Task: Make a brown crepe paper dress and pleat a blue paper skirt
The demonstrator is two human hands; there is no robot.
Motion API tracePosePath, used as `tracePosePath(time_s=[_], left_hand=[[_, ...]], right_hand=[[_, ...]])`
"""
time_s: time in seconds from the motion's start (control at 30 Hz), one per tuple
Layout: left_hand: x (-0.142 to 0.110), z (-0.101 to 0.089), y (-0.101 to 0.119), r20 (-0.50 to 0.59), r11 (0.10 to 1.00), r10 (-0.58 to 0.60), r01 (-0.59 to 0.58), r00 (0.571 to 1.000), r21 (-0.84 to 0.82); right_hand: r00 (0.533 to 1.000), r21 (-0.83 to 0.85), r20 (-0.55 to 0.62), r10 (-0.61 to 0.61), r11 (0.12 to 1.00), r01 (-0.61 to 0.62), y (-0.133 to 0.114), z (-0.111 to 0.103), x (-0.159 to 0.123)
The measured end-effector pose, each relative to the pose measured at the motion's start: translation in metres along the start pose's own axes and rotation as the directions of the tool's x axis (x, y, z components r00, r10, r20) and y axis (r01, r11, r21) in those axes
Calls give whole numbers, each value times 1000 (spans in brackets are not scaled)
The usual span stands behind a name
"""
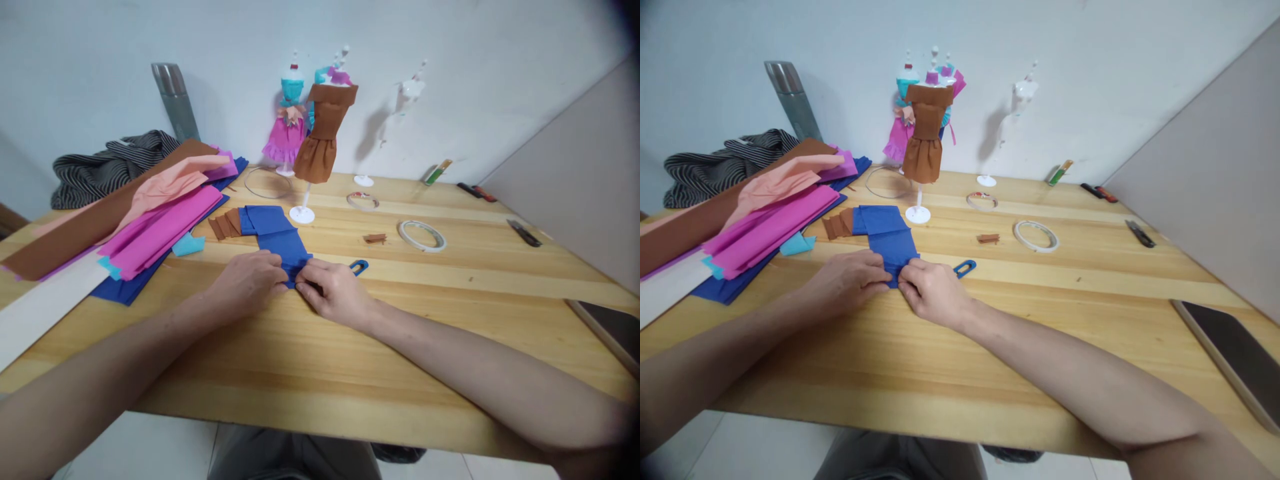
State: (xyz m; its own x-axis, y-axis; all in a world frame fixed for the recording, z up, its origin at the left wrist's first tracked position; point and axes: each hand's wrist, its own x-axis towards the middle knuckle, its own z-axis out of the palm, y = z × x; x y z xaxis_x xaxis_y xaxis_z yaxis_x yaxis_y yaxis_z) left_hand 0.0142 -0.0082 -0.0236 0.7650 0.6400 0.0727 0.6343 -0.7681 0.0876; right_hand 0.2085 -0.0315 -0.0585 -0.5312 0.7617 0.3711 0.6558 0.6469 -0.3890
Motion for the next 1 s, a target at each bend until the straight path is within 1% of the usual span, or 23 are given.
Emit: tracePosePath(time_s=[0.13,0.33,0.47,0.7,0.87,1.0], left_hand=[[1,2,0,26,1000,2,-2,1000,-3],[2,12,-3,-19,996,-40,38,999,-83],[2,10,-1,-2,996,-38,38,999,-85],[1,8,0,6,994,-36,36,999,-101],[1,6,1,8,986,-95,95,995,-140],[2,3,-2,23,954,-191,191,981,-232]], right_hand=[[1000,-2,4,-3,1000,3,0,0,0],[1000,-17,8,-8,1000,8,-2,-1,0],[1000,-24,17,-26,999,27,-3,-4,0],[1000,-57,29,-13,998,15,-3,-2,0],[999,-34,33,7,999,-6,-2,-1,0],[998,-9,41,49,999,-49,-3,-1,1]])
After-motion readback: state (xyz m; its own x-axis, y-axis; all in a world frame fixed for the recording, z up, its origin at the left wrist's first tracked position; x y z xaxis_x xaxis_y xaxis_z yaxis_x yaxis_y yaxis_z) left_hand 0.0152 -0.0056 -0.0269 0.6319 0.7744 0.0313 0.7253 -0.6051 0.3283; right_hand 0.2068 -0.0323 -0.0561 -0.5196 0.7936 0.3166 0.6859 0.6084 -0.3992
